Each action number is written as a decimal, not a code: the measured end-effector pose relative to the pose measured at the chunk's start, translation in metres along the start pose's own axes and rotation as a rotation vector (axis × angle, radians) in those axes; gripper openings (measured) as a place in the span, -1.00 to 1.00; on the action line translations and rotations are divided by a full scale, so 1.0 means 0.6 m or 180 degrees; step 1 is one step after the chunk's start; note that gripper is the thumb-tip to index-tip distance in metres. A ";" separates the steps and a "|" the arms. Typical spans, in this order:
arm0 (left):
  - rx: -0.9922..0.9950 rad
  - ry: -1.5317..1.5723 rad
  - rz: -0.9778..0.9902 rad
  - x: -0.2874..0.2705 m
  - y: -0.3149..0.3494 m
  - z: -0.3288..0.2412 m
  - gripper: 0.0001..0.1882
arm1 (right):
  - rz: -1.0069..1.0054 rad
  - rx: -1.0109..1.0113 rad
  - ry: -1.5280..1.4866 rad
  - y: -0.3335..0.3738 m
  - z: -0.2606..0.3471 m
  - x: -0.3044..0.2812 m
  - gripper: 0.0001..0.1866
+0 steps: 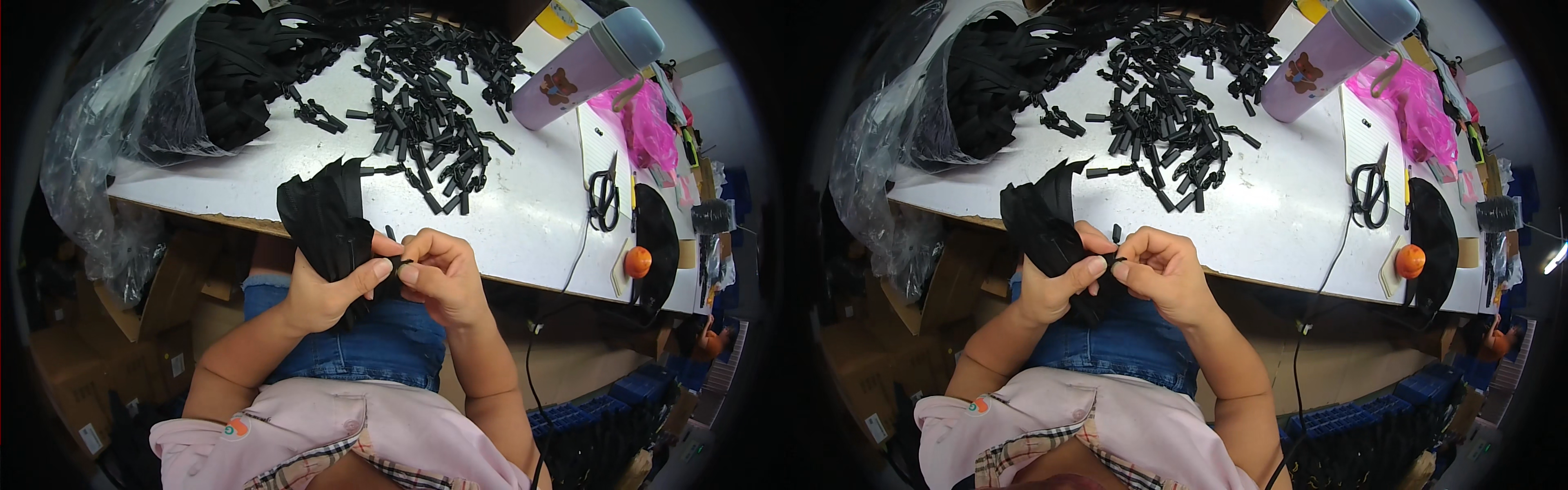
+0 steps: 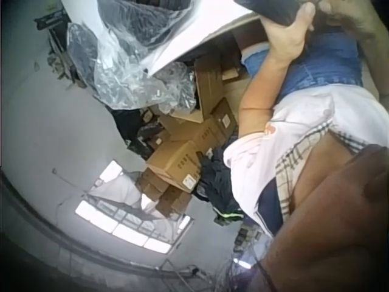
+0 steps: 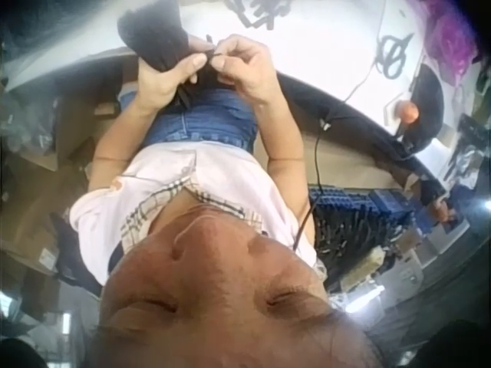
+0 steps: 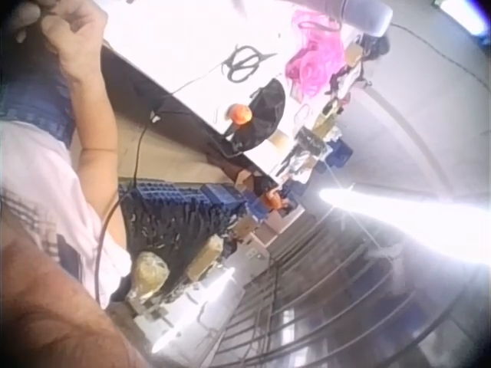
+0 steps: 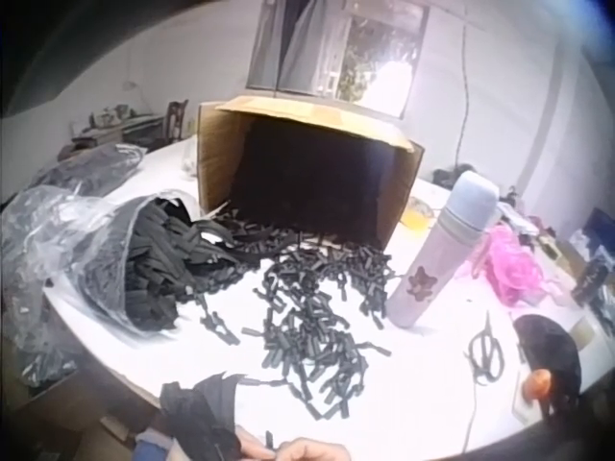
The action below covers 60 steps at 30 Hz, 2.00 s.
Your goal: Manually attaching small plastic clips to black fabric webbing strips on a workbench.
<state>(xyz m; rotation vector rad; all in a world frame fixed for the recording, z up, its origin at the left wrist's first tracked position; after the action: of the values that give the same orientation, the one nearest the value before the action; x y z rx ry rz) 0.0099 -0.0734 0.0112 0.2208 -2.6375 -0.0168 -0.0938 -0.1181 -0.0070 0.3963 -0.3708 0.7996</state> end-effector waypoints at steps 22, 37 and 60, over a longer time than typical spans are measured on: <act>0.0795 -0.0600 0.0182 0.007 0.000 -0.020 -0.88 | -0.0247 -0.0947 0.1500 0.013 0.017 0.009 -0.92; 0.0005 -0.0097 0.0208 -0.008 0.007 0.003 -0.87 | -0.0784 -0.2846 0.3027 0.036 0.054 0.032 -0.86; -0.0686 0.0139 0.0241 -0.028 0.008 0.031 -0.75 | -0.1025 -0.3474 0.4624 0.031 0.086 0.081 -0.59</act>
<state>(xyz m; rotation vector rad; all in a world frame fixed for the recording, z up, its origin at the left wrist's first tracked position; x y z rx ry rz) 0.0150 -0.0664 -0.0132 0.0476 -2.5740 -0.2664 -0.0856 -0.1010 0.0636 -1.1174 0.6317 0.3110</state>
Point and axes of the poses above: each hand's wrist, its own y-axis away from the middle knuckle, its own x-axis out of the palm, z = x × y, the point moved 7 cm from there along -y, towards the middle knuckle, and after that the axes turned 11 degrees about y, right-handed, at the moved point
